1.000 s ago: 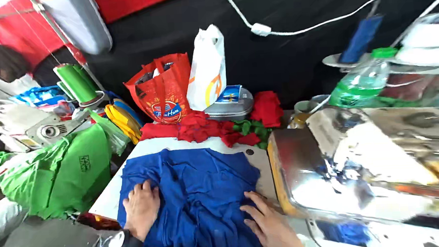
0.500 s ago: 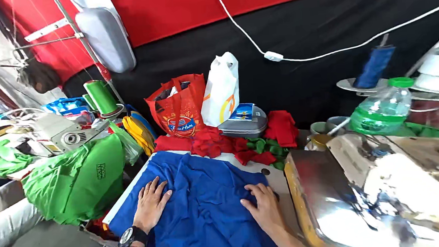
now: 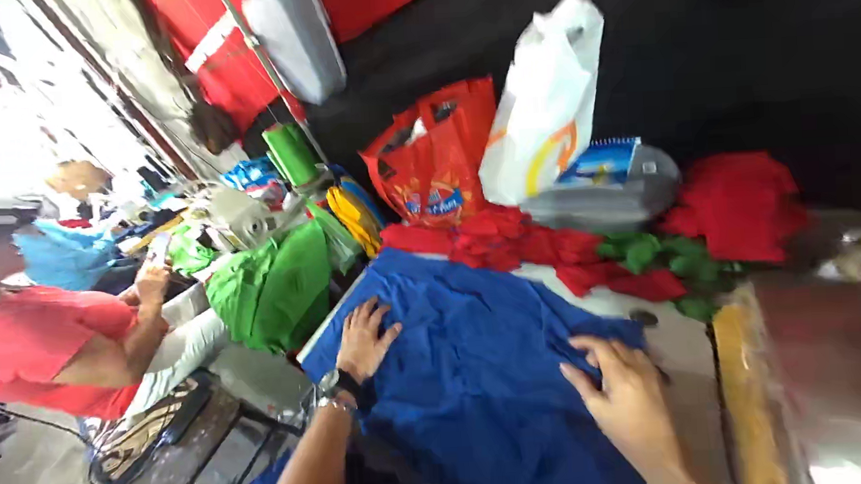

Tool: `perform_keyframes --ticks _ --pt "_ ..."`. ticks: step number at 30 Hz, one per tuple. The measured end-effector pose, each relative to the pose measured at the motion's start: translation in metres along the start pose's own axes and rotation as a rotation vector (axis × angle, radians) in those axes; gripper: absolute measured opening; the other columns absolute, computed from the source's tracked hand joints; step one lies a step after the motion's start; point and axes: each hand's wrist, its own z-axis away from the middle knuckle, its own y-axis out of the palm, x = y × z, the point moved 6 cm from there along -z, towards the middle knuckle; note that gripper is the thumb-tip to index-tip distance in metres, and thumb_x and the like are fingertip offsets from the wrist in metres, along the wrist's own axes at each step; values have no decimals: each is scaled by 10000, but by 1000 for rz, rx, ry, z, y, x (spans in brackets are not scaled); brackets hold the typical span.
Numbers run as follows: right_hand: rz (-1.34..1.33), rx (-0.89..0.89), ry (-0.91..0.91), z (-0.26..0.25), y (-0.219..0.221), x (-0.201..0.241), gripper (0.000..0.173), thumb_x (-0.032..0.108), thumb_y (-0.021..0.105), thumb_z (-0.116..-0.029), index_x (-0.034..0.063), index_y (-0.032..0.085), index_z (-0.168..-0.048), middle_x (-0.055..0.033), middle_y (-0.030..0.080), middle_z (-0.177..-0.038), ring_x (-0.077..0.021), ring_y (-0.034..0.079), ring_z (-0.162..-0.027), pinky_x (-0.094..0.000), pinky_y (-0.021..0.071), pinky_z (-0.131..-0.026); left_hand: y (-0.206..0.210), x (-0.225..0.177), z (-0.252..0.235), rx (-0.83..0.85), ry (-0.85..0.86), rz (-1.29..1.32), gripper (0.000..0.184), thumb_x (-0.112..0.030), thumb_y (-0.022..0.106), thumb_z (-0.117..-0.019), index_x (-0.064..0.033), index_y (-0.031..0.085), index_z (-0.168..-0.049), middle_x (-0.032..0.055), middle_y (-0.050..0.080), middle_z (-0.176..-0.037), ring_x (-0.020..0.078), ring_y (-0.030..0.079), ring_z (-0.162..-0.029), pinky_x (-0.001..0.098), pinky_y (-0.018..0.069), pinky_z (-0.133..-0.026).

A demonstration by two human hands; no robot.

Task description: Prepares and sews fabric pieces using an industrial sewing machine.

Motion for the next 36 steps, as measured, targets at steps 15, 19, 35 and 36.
perform_keyframes --ticks 15,19,35,36 --pt "15 79 113 4 -8 5 278 132 743 -920 44 712 -1183 -185 671 -1043 -400 624 -1011 -566 514 -859 -1 -7 3 -15 65 39 620 -512 420 -1043 -68 542 -1458 207 380 -1602 438 311 -1494 688 180 -1179" --pt "11 75 135 1 -7 4 266 127 751 -902 56 730 -1157 -178 677 -1019 -398 625 -1005 -561 507 -854 2 3 -4 -29 66 22 667 -558 414 -1009 -71 561 -1441 215 391 -1593 448 317 -1489 691 182 -1173" --pt "107 13 85 -2 0 8 265 222 673 -946 10 755 -1083 -196 709 -1001 -427 668 -985 -564 530 -885 -5 -9 -8 154 -94 -87 596 -457 482 -1044 -95 485 -1518 195 304 -1649 404 236 -1539 648 127 -1217" --pt "108 20 85 -2 0 8 223 170 685 -935 8 754 -1070 -201 708 -1003 -434 666 -989 -566 529 -884 -12 -22 -7 184 -158 -122 565 -408 514 -1050 -97 480 -1520 197 304 -1647 404 234 -1538 660 131 -1209"
